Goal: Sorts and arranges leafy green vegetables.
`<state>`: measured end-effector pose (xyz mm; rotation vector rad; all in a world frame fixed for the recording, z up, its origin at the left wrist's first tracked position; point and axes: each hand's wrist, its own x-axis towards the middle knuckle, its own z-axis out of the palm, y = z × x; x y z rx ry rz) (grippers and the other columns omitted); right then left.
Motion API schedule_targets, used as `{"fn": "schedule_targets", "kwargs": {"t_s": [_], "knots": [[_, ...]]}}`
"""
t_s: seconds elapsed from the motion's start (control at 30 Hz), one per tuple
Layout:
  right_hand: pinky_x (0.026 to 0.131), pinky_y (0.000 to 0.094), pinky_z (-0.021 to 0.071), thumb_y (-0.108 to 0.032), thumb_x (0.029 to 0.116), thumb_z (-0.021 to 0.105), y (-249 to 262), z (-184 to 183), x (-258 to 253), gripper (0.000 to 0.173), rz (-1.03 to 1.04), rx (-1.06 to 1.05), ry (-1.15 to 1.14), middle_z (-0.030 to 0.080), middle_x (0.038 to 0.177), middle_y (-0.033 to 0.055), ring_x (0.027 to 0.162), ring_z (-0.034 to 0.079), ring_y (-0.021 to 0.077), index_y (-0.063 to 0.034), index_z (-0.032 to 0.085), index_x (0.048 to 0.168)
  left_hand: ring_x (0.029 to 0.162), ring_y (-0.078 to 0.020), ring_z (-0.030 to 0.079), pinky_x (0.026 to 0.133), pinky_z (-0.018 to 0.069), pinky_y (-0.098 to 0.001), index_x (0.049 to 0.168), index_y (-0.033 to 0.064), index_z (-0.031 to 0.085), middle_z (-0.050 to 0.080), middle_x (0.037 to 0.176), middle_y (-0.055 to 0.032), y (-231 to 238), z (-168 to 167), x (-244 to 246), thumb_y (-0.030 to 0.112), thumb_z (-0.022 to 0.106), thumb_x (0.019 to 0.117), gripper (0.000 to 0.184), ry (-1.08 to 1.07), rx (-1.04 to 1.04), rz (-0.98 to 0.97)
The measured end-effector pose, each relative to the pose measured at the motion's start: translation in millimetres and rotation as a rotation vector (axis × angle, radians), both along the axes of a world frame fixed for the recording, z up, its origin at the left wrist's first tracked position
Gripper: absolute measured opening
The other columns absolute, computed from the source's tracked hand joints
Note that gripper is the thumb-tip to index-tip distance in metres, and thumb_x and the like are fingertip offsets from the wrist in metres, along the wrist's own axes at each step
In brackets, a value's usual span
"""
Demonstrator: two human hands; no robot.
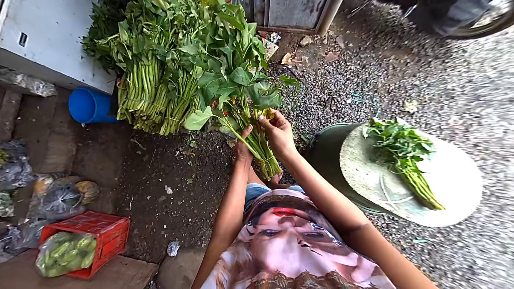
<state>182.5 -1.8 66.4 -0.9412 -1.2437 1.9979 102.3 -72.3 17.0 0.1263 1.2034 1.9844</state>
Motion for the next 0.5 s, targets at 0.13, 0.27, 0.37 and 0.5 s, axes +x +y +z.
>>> {"fn": "schedule_targets", "kwargs": {"t_s": [0.13,0.27,0.37,0.5], "knots": [[0.079,0.029,0.0584,-0.012,0.1003,0.066,-5,-5,7,0.03,0.023,0.201,-0.031,0.068,0.108,0.0056,0.09,0.067,0.0109,-0.0094,0.057,0.128,0.09,-0.0075,0.07,0.081,0.0605,-0.028,0.124,0.0144,0.058,0.072,0.101,0.0015,5,-5,3,0.035,0.076,0.0841,0.049,-0.041,0.011,-0.047],[0.078,0.0296,0.06,-0.009,0.0982,0.069,-14,-5,11,0.026,-0.005,0.307,0.005,0.069,0.11,0.0058,0.091,0.069,0.0129,-0.0103,0.057,0.122,0.088,-0.0048,0.069,0.08,0.0594,-0.0256,0.115,0.019,0.064,0.072,0.097,0.0042,8,-6,4,0.047,0.074,0.0882,0.04,0.029,0.049,-0.113],[0.085,0.0303,0.0599,-0.009,0.0981,0.069,-15,-5,12,0.028,-0.014,0.318,0.022,0.07,0.119,0.0053,0.1,0.07,0.0133,-0.0105,0.058,0.124,0.093,-0.0037,0.069,0.083,0.0587,-0.0249,0.118,0.021,0.066,0.072,0.103,0.0051,13,-2,3,0.047,0.063,0.096,0.034,0.019,0.092,-0.122],[0.079,0.0275,0.0583,-0.015,0.0992,0.069,-13,-10,9,0.023,-0.039,0.401,-0.038,0.07,0.105,0.0044,0.09,0.068,0.0095,-0.0092,0.062,0.12,0.093,-0.0014,0.068,0.08,0.058,-0.0205,0.12,0.0207,0.066,0.071,0.104,0.0063,14,7,6,0.039,0.046,0.1064,0.03,0.005,0.099,-0.112]]}}
